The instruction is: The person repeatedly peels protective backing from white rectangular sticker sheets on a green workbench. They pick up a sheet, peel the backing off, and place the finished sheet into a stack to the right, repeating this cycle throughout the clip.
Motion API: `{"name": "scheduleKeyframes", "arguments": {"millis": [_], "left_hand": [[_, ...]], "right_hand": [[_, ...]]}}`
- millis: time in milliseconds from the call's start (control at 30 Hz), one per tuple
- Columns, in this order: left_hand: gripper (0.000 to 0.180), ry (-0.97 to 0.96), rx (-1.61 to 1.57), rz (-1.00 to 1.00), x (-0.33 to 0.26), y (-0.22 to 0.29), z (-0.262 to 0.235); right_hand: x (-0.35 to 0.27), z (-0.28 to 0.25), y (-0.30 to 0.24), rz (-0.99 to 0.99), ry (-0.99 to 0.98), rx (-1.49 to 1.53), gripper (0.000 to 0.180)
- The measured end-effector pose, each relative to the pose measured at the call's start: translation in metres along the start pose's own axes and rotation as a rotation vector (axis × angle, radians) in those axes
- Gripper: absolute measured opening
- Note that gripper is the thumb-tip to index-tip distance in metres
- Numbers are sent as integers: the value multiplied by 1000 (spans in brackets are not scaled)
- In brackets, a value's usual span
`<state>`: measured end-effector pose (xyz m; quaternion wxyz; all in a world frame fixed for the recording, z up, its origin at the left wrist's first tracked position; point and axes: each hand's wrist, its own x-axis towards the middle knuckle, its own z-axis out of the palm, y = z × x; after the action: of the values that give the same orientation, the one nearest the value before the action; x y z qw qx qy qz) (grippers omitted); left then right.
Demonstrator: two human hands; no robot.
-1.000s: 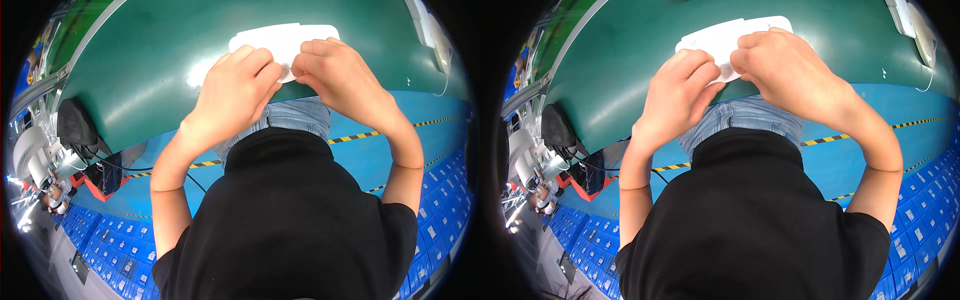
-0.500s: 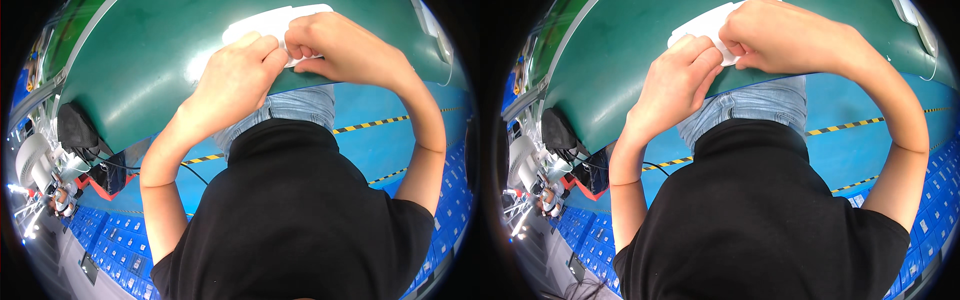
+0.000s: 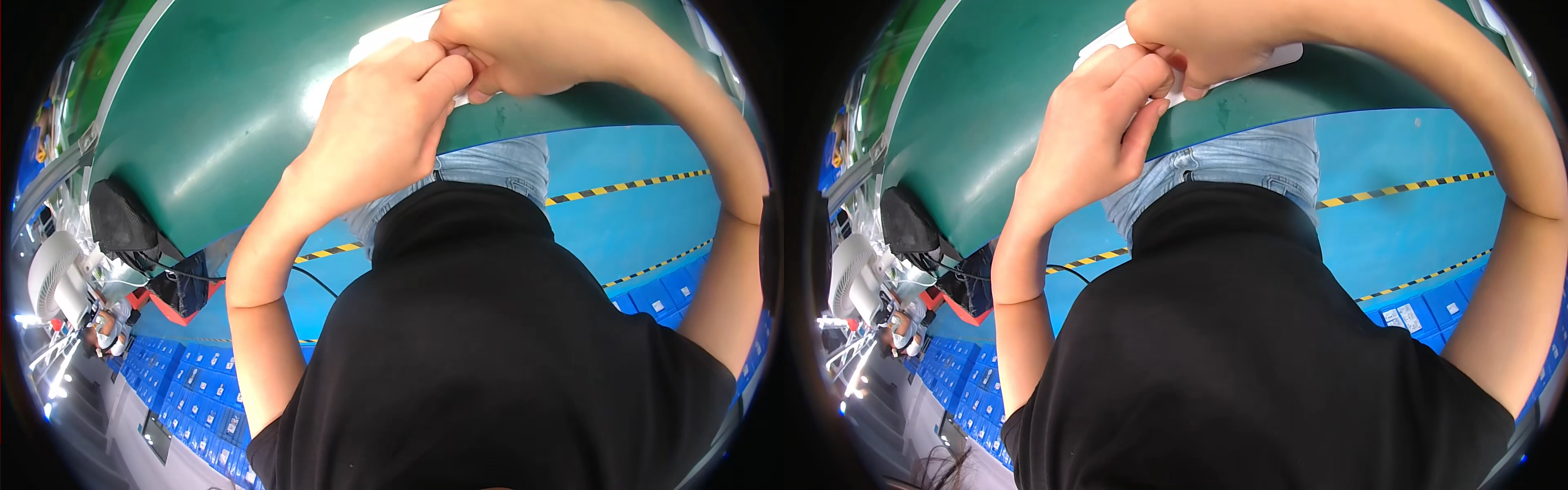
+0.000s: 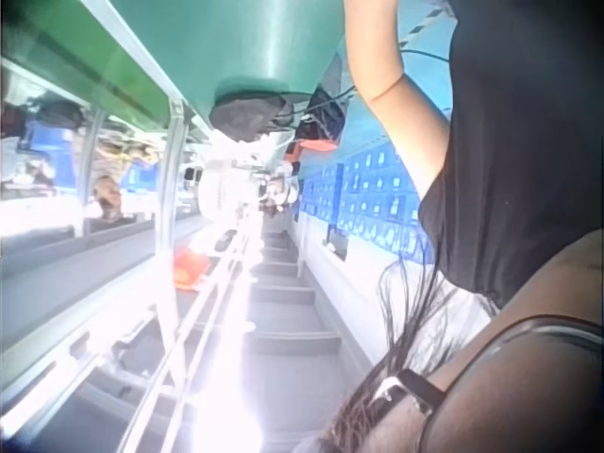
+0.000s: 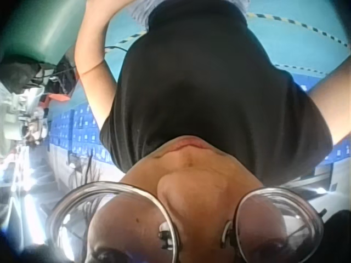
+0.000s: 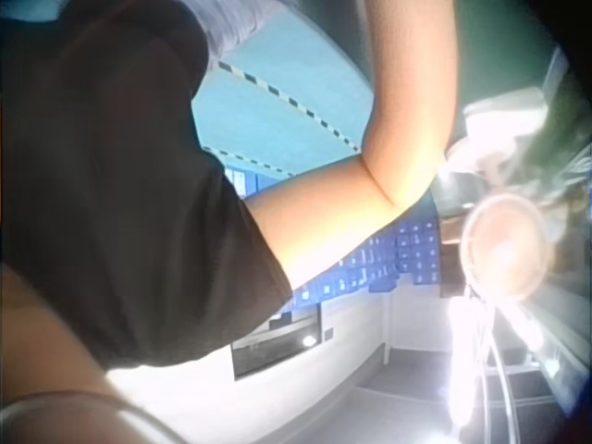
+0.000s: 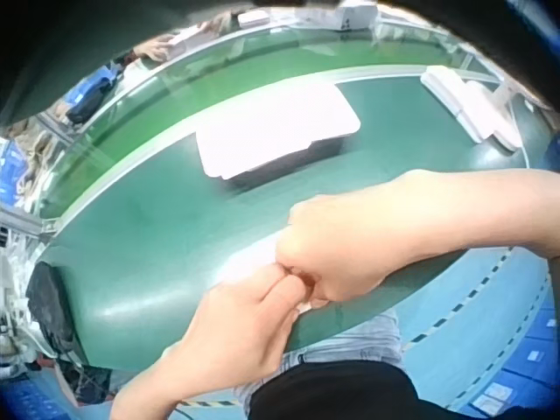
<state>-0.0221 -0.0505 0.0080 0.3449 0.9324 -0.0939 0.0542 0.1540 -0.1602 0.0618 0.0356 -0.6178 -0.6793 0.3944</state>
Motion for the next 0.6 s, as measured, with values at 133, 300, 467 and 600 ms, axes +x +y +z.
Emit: {"name": "scheduleKeyframes", "arguments": {"millis": [133,300,467,600], "left_hand": [[21,53,-27,24,-1,-2,2],[39,282,206,47,-27,9,10],[38,263,599,36,-63,16,34],[39,293,515,-31,-63,12,40]], "right_hand": [[10,-7,-4,88,-100,-5,23],[1,-1,-4,22,27,-44,22],[10,-7,-5,147,-129,-26,22],[10,-9,-7,166,-163,4,24]]}}
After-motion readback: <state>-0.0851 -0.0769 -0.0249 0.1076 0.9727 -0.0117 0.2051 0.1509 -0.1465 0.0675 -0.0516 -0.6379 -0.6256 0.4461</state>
